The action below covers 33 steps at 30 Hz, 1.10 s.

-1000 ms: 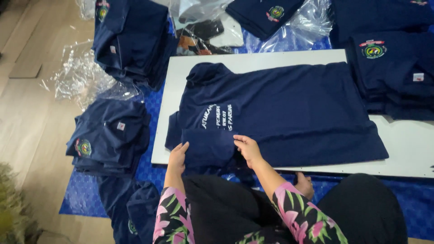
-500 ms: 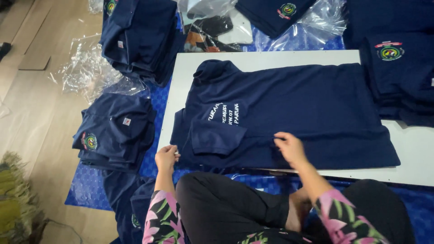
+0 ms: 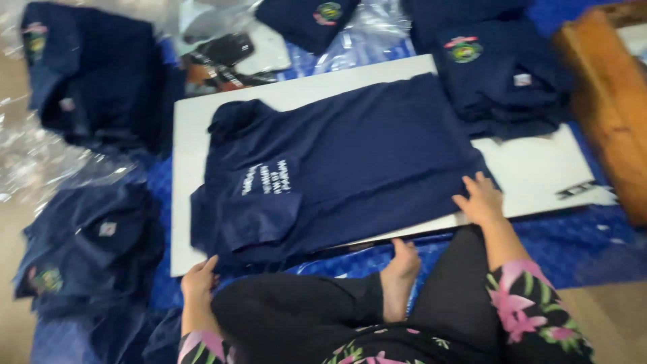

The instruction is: A person is smoothing and folding a navy blue polo shirt on a white board placed on the floor.

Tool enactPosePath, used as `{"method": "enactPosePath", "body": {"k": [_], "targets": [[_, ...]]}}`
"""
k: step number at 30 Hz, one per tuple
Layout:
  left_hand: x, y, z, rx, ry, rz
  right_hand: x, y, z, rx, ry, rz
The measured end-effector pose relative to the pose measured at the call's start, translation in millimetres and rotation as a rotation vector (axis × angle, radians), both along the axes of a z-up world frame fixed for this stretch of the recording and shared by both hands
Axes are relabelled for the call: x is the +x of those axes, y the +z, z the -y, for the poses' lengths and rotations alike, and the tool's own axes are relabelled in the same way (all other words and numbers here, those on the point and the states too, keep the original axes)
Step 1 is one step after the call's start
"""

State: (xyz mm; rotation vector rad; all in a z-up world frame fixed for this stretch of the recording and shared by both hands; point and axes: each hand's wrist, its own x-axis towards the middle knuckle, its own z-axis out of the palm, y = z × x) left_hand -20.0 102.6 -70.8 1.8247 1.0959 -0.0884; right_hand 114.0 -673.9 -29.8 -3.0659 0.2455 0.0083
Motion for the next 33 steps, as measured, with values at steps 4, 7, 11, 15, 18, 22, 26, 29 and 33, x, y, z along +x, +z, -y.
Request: {"method": "enactPosePath", "body": {"k": [4, 7, 11, 15, 18, 22, 26, 29, 33], "targets": [[8, 19, -5, 0.258, -0.100, -0.154, -6, 27, -22, 0.024, -0.003, -0.174], [12, 42, 5, 0.279, -0.104, -0.223, -4, 51, -35, 0.003, 0.028, -0.291], [11, 49, 7, 0.478, -0.253, -0.493, -5, 88, -46, 0.015, -0.108, -0.543], [24, 124, 43, 0.459, -0.204, -0.694, -9, 99, -47, -0.158, -0.080, -0.528], [41, 99, 24, 0.881, -0.272, -0.367, 5, 94, -44, -0.209, -0.200, -0.462], [111, 65, 20, 1.121, -0.474, 0.459, 52, 41, -39, -0.066, 0.087, 0.251], [198, 17, 38, 0.953, -0.667, 0.656, 123, 45, -86, 0.127, 0.172, 0.250], [240, 9, 58, 0.803, -0.770, 0.473, 171, 28, -115, 0.170, 0.203, 0.181], [266, 33, 69, 1.020, -0.837, 0.469, 204, 18, -131, 0.153, 0.197, 0.011]]}}
